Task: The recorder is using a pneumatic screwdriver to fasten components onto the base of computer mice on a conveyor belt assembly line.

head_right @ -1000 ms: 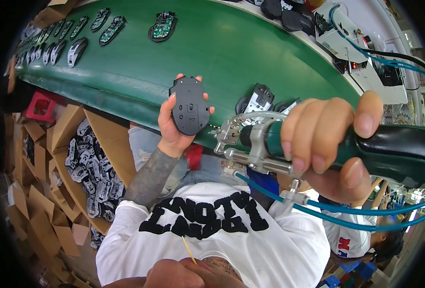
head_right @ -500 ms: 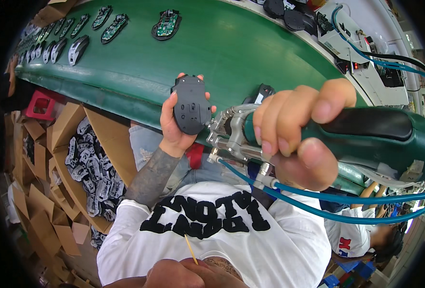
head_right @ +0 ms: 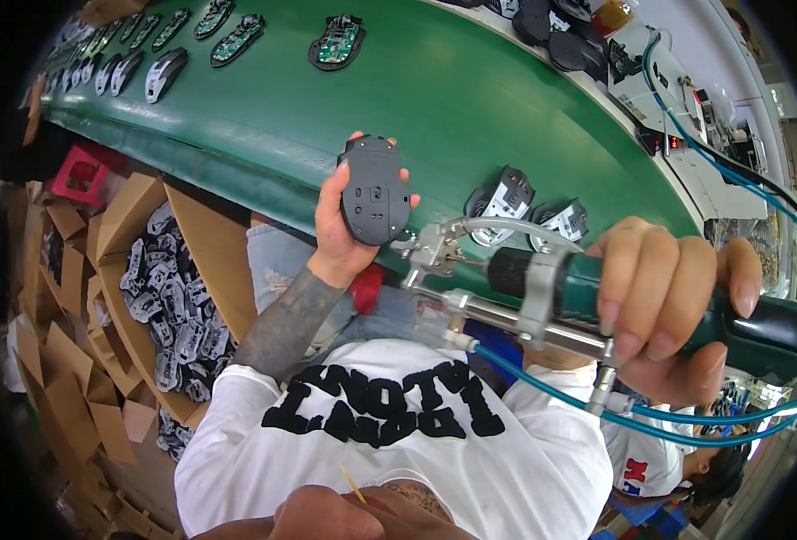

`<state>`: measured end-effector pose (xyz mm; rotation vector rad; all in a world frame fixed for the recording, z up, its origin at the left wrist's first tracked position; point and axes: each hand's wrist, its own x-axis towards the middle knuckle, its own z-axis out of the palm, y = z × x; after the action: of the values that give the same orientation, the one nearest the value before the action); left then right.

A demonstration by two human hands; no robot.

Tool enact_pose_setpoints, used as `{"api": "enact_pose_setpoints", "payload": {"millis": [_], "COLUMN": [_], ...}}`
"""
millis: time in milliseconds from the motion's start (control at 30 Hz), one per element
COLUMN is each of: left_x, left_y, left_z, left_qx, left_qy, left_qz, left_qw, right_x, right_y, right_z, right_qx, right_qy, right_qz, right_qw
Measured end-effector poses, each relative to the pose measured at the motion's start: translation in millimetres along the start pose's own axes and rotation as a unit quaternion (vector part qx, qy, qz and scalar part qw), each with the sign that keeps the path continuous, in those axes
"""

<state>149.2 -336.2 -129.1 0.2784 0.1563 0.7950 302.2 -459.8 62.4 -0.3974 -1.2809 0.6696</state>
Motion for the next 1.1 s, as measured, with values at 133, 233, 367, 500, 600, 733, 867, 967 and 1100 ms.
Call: {"api": "enact_pose_setpoints", "payload": {"millis": [133,233,367,500,600,733,867,967,1100], "left_x": [1,0,0,0,-1,-2,2,2,2], "left_y": [-2,-1,-2,-3,-4,-6,-7,-2,6], "left_z": [-1,1,0,0,0,-1,2,4,10], "left_qx": [-0.001,0.003,0.004,-0.002,-0.005,0.008,0.01,0.022,0.04], "left_qy": [-0.006,0.0,0.001,-0.006,-0.003,0.001,-0.001,0.025,0.047], "left_qz": [-0.001,0.002,-0.002,-0.002,-0.001,0.007,0.005,0.017,0.06], "left_qw": [1.0,1.0,1.0,1.0,1.0,1.0,1.0,0.999,0.996], "right_x": [-2,-3,-3,-3,-5,-6,-3,-3,0], "right_y": [24,34,36,36,38,38,35,47,56], "right_z": [13,14,14,16,16,15,13,17,29], "right_qx": [-0.017,-0.023,-0.031,-0.033,-0.034,-0.015,-0.032,-0.024,0.001], "right_qy": [-0.006,-0.017,-0.024,-0.023,-0.016,-0.002,-0.009,0.019,0.083], "right_qz": [0.011,0.017,0.021,0.027,0.024,0.011,0.043,0.063,0.055], "right_qw": [1.0,0.999,0.999,0.999,0.999,1.0,0.999,0.998,0.995]}}
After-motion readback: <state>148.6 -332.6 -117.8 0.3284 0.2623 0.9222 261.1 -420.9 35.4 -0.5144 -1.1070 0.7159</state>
